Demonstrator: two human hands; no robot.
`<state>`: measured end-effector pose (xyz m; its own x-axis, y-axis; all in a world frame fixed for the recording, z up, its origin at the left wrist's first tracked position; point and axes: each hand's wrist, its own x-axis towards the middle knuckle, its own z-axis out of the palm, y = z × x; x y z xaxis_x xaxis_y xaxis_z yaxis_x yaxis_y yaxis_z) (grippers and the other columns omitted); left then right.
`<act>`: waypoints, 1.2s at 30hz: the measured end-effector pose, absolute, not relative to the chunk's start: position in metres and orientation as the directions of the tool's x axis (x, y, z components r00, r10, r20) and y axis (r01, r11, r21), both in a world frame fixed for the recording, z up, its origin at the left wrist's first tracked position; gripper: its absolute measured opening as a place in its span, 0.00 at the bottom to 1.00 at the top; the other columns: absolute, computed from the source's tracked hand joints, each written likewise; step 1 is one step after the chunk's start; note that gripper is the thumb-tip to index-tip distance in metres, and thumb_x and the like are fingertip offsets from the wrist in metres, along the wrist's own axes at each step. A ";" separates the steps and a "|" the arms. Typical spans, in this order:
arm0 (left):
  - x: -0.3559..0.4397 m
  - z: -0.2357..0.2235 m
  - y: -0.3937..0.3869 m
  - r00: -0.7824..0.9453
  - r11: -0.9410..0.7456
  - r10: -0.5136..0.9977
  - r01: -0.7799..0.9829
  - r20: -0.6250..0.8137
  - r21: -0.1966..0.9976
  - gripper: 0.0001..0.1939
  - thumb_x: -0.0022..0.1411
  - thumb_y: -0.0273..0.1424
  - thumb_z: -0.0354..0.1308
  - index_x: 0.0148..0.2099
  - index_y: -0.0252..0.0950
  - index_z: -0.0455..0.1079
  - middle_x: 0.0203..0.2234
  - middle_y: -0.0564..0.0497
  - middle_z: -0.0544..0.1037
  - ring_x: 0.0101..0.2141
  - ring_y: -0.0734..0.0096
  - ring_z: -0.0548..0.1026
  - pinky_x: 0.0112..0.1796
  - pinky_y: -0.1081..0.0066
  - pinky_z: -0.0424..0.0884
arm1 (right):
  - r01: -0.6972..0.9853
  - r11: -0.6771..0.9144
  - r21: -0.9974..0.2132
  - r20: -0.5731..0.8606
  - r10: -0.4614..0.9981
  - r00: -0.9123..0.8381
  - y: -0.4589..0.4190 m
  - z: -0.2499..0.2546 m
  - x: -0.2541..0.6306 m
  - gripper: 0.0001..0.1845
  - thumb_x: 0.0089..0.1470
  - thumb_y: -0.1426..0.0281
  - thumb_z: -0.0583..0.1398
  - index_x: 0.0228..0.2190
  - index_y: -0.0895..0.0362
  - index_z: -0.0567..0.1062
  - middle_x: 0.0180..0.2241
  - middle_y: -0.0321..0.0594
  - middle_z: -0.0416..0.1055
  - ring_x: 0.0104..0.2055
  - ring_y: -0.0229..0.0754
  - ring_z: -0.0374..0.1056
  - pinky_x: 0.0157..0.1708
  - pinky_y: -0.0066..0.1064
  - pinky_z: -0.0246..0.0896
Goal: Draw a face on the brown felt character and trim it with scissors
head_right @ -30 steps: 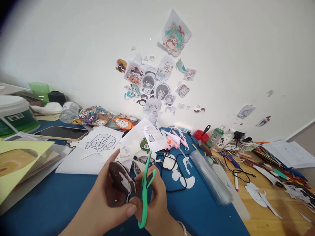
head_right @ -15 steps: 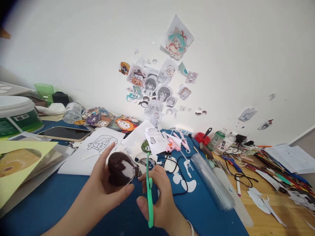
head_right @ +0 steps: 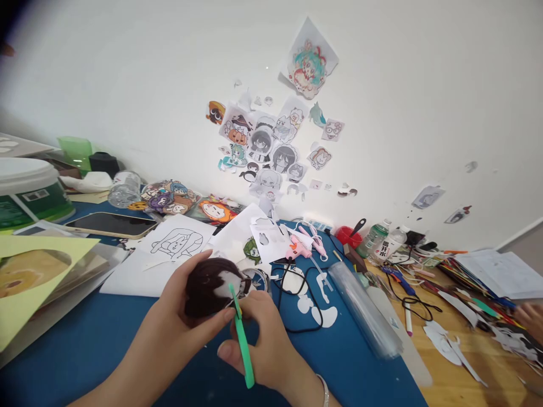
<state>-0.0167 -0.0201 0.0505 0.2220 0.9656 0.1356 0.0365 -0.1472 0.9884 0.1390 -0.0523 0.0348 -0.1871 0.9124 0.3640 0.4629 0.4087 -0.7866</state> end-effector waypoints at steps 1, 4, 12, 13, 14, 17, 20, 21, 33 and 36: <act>-0.016 0.051 -0.021 0.230 -0.137 0.964 0.017 0.130 0.990 0.36 0.51 0.38 0.62 0.59 0.51 0.50 0.52 0.51 0.68 0.51 0.60 0.69 0.47 0.64 0.70 | 0.485 0.411 -0.772 0.372 0.911 -0.179 -0.052 0.035 0.139 0.32 0.47 0.40 0.53 0.29 0.59 0.70 0.28 0.41 0.61 0.33 0.45 0.60 0.35 0.35 0.59; -0.015 0.051 -0.023 0.266 -0.098 0.958 -0.063 0.111 0.993 0.37 0.50 0.38 0.63 0.59 0.51 0.49 0.53 0.51 0.66 0.51 0.60 0.69 0.46 0.66 0.71 | 0.541 0.424 -0.727 0.402 0.900 -0.165 -0.051 0.039 0.141 0.33 0.46 0.40 0.54 0.30 0.58 0.71 0.29 0.42 0.62 0.34 0.46 0.61 0.35 0.35 0.58; -0.015 0.049 -0.020 0.281 -0.141 0.947 -0.081 0.159 0.987 0.23 0.58 0.33 0.54 0.55 0.48 0.54 0.53 0.51 0.66 0.53 0.64 0.66 0.52 0.64 0.65 | 0.485 0.414 -0.771 0.384 0.908 -0.165 -0.051 0.044 0.142 0.34 0.46 0.39 0.54 0.31 0.58 0.74 0.28 0.42 0.64 0.34 0.46 0.60 0.33 0.33 0.58; -0.015 0.048 -0.020 0.283 -0.145 0.946 -0.071 0.159 0.987 0.23 0.58 0.32 0.55 0.55 0.48 0.54 0.52 0.52 0.67 0.52 0.64 0.67 0.51 0.64 0.66 | 0.473 0.418 -0.776 0.389 0.907 -0.164 -0.051 0.043 0.142 0.34 0.46 0.40 0.54 0.34 0.58 0.74 0.30 0.43 0.65 0.36 0.47 0.61 0.34 0.34 0.58; -0.015 0.048 -0.021 0.280 -0.152 0.946 -0.063 0.164 0.986 0.24 0.58 0.32 0.55 0.55 0.49 0.55 0.51 0.52 0.68 0.52 0.64 0.67 0.50 0.65 0.67 | 0.459 0.420 -0.783 0.392 0.906 -0.162 -0.052 0.042 0.142 0.34 0.46 0.40 0.54 0.36 0.58 0.74 0.33 0.45 0.66 0.38 0.48 0.61 0.36 0.34 0.59; -0.014 0.046 -0.023 0.251 -0.187 0.949 -0.042 0.191 0.982 0.24 0.57 0.32 0.55 0.54 0.50 0.56 0.49 0.54 0.70 0.50 0.65 0.70 0.48 0.66 0.69 | 0.435 0.421 -0.796 0.412 0.903 -0.122 -0.053 0.036 0.141 0.34 0.45 0.40 0.56 0.39 0.57 0.74 0.37 0.46 0.66 0.41 0.50 0.61 0.39 0.36 0.60; -0.013 0.045 -0.024 0.210 -0.233 0.950 -0.027 0.233 0.972 0.23 0.57 0.32 0.56 0.54 0.51 0.57 0.48 0.55 0.71 0.49 0.66 0.70 0.48 0.67 0.70 | 0.426 0.432 -0.795 0.443 0.893 -0.080 -0.054 0.030 0.139 0.32 0.44 0.40 0.56 0.33 0.57 0.74 0.32 0.44 0.64 0.38 0.49 0.61 0.39 0.36 0.60; -0.013 0.045 -0.025 0.198 -0.245 0.949 -0.029 0.246 0.969 0.23 0.57 0.32 0.56 0.53 0.51 0.57 0.48 0.55 0.71 0.49 0.67 0.70 0.48 0.68 0.70 | 0.420 0.438 -0.795 0.451 0.889 -0.073 -0.054 0.029 0.138 0.31 0.44 0.41 0.56 0.31 0.57 0.73 0.30 0.43 0.63 0.37 0.48 0.61 0.38 0.36 0.59; -0.010 0.052 -0.034 0.106 -0.126 0.983 -0.195 0.149 0.973 0.27 0.51 0.37 0.62 0.52 0.45 0.56 0.43 0.50 0.74 0.40 0.67 0.76 0.41 0.71 0.74 | 0.385 0.457 -0.801 0.483 0.875 -0.035 -0.057 0.027 0.130 0.30 0.46 0.41 0.56 0.27 0.58 0.71 0.26 0.40 0.60 0.29 0.42 0.55 0.27 0.30 0.52; -0.009 0.050 -0.038 0.093 -0.122 0.985 -0.219 0.145 0.968 0.28 0.51 0.36 0.62 0.52 0.45 0.56 0.42 0.51 0.74 0.40 0.67 0.76 0.40 0.72 0.74 | 0.391 0.464 -0.795 0.493 0.870 -0.029 -0.058 0.026 0.129 0.29 0.46 0.42 0.56 0.27 0.58 0.71 0.28 0.40 0.62 0.29 0.41 0.56 0.28 0.30 0.52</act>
